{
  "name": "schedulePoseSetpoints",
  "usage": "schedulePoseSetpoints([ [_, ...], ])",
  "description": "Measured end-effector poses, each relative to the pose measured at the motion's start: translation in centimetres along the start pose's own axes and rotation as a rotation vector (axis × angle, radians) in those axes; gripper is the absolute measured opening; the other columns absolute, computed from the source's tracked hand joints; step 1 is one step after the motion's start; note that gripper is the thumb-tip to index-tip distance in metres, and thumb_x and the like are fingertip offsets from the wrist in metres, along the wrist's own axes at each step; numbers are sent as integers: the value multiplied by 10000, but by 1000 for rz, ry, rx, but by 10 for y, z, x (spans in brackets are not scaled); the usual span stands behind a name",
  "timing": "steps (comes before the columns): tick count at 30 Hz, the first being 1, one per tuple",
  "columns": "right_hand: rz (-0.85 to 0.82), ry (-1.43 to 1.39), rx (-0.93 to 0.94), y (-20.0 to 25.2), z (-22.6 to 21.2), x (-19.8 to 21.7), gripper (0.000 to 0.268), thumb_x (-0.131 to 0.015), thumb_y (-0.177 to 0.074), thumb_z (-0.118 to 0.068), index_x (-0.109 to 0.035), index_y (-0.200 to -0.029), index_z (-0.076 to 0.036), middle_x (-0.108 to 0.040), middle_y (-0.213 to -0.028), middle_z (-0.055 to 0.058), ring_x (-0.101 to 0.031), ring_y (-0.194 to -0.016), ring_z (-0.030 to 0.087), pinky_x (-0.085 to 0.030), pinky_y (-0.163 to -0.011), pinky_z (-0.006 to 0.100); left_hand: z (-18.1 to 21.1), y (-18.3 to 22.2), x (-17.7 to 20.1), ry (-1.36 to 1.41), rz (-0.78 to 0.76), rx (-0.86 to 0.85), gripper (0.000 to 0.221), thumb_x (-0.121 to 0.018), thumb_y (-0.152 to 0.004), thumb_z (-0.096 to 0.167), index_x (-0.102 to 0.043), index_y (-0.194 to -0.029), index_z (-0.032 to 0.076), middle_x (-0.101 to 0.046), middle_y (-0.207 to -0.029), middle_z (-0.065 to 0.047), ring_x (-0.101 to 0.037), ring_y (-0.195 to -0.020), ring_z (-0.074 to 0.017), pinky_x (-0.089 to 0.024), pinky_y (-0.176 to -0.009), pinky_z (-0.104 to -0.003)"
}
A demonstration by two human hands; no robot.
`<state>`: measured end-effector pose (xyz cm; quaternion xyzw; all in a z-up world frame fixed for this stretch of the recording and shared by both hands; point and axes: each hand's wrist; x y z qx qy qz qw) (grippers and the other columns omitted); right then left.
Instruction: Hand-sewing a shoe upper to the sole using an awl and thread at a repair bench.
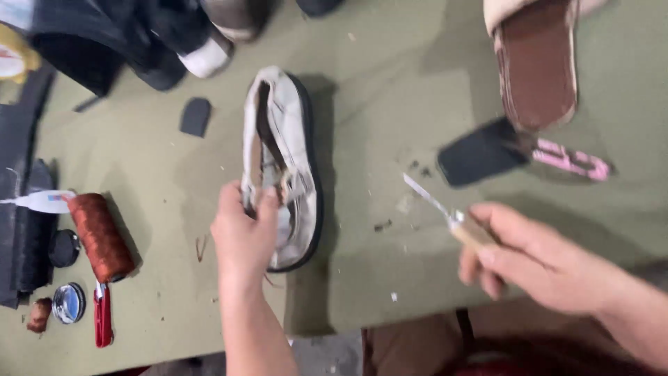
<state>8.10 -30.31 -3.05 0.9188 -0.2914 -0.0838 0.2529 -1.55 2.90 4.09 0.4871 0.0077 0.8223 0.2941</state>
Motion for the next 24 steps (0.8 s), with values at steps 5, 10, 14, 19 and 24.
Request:
schedulePoseSetpoints([
  [5, 233, 12, 86, -12, -8, -24, 288, -634, -864, 12, -616, -1138, -78, -726, -856, 26, -568, -654, 122, -495, -594, 296, 17, 30, 11, 348, -116, -51, 256, -596, -987, 294, -670, -1055, 58, -711, -956, -26, -598, -875, -117, -495, -732, -298],
  [10, 590, 208, 456, -16, 15, -11, 471, -771, -777, -69, -569, -1202, -44, -648, -1160, 63, -587, -1036, 160, -508, -951, 333, -17, 101, -33, 399, -693, -169, 536, -543, -921, 448, -467, -1348, 134, -736, -1065, -38, -713, -655, -155, -676, -654, -320],
  [14, 919, 312, 158, -2, 13, 36, 52, -607, -1214, -149, -605, -1193, -101, -638, -1052, 31, -552, -892, 153, -427, -781, 335, -46, 82, -29, 146, -212, -889, 212, -662, -945, 310, -752, -1055, 152, -784, -1091, -56, -742, -1048, -223, -541, -931, -339],
  [19, 830, 167, 436, 12, 43, 46, 147, -517, -1170, 25, -425, -1084, -49, -651, -1096, 203, -695, -984, 273, -620, -919, 367, -21, 75, -42, -370, 527, -1343, 208, -634, -1002, 167, -682, -1113, 336, -658, -1253, -34, -513, -1185, -296, -319, -1012, -465],
  [24, 759, 433, 293, 20, 3, -15, 515, -814, -746, -202, -498, -1108, -19, -584, -1484, 170, -596, -1330, 314, -487, -1061, 417, 4, 33, -59, -545, 458, -1384, 252, -670, -803, 10, -624, -925, 226, -693, -1261, -5, -521, -1350, -394, -290, -1084, -652],
])
Point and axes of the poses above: each hand's wrist, its own y-axis away from the middle knuckle, its own x-axis out of the back of the hand, z = x × y
